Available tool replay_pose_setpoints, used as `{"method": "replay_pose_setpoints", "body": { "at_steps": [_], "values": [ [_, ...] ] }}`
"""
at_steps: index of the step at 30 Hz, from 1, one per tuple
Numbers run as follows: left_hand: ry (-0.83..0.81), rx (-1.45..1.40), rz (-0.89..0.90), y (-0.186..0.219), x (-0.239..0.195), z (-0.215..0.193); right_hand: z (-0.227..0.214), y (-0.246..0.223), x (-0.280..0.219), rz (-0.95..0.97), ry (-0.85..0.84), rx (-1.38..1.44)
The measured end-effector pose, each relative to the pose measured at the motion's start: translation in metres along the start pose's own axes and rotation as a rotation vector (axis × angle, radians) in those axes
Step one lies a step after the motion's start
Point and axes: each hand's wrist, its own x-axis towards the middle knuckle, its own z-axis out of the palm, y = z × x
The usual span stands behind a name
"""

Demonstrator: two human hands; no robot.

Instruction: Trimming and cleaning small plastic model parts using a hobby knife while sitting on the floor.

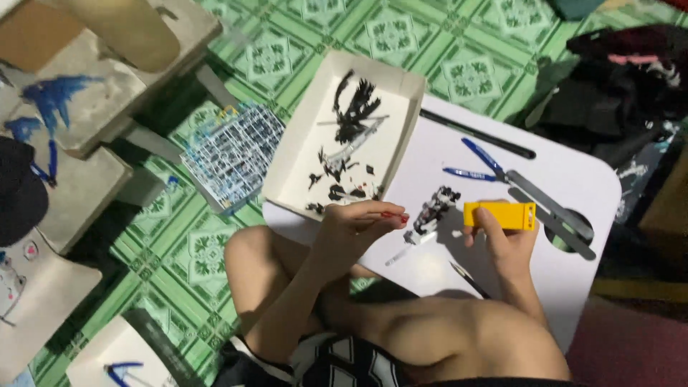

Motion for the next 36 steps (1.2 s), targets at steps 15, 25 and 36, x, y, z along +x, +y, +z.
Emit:
{"method": "replay_pose_setpoints", "body": {
  "at_steps": [15,25,36],
  "values": [
    [0.025,-0.127,0.194,-0.010,0.010,0.057,-0.001,-0.009,-0.014,0.012,0.046,0.118],
    [0.118,-0.130,0.203,-0.020,0.013,0.070,0.010,-0.027,-0.005,-0.107,-0.085,0.129],
    [0.188,-0.104,0.335,-0.025,0.019,0.075,0.011,-0.019,-0.012,-0.025,0.098,0.219]
  ]
}}
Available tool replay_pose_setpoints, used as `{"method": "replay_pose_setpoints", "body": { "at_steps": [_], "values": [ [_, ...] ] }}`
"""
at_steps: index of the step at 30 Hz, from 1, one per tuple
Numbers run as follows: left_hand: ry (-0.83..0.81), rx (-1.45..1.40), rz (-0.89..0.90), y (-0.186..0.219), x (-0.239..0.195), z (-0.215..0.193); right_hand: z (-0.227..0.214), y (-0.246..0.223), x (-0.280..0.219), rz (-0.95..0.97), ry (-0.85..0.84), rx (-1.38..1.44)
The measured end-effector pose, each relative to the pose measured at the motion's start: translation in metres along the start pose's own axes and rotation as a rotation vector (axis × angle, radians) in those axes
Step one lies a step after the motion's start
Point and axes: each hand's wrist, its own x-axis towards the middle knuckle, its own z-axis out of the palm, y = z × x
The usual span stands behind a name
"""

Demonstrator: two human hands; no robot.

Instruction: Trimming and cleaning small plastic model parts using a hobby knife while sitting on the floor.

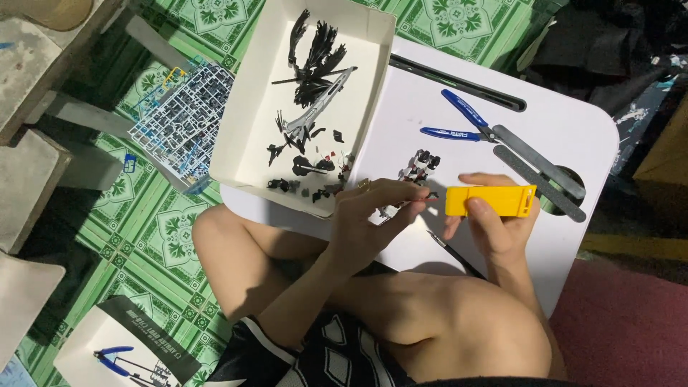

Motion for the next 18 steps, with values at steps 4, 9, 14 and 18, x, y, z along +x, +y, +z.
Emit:
{"method": "replay_pose_setpoints", "body": {
  "at_steps": [4,9,14,18],
  "values": [
    [-0.007,-0.010,0.000,-0.004,-0.003,0.000,-0.004,0.003,-0.004,0.040,-0.006,0.034],
    [-0.007,-0.031,0.007,0.000,0.000,0.001,0.007,-0.010,-0.001,0.103,-0.025,0.142],
    [0.019,-0.020,0.012,-0.001,-0.001,0.005,-0.003,-0.001,-0.001,0.180,-0.099,0.174],
    [-0.020,-0.101,-0.057,-0.001,-0.002,0.002,-0.001,-0.002,0.001,0.215,-0.125,0.181]
  ]
}}
